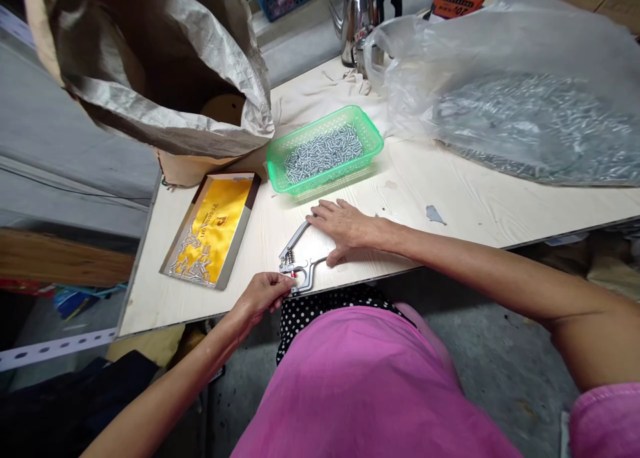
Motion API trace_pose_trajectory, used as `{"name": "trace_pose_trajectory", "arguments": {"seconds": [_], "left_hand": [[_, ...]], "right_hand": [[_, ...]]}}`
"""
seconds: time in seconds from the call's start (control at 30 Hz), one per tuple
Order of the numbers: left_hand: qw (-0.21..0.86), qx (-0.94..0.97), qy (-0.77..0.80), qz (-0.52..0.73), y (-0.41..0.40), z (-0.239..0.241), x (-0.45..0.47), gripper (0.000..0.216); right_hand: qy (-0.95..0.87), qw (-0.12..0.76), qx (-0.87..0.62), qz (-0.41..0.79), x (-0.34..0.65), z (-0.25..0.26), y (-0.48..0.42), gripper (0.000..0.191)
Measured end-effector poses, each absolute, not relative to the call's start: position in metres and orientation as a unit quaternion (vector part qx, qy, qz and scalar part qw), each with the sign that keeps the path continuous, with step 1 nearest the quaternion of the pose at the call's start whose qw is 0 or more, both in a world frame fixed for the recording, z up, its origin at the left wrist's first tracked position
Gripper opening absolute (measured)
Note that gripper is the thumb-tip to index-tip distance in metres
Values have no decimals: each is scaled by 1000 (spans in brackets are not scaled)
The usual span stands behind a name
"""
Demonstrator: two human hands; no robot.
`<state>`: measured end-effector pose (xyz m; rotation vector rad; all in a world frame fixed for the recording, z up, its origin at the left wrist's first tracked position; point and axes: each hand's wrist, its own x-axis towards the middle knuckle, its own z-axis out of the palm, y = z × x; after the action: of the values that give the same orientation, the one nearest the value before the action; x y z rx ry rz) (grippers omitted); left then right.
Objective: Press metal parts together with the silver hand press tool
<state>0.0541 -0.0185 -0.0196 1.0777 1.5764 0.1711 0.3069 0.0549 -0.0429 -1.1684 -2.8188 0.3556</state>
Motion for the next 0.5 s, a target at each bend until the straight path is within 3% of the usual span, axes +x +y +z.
{"name": "trace_pose_trajectory", "arguments": {"seconds": [0.17, 0.4, 0.5], "left_hand": [[576, 458, 672, 81, -19, -21, 55, 34], [566, 463, 680, 57, -20, -22, 52, 33], [484, 549, 680, 35, -23, -18, 49, 35]], "right_hand": [[-918, 26, -375, 124, 303, -30, 58, 104], [-919, 8, -379, 105, 299, -24, 57, 64], [-915, -1, -389, 104, 298, -24, 54, 57]]}}
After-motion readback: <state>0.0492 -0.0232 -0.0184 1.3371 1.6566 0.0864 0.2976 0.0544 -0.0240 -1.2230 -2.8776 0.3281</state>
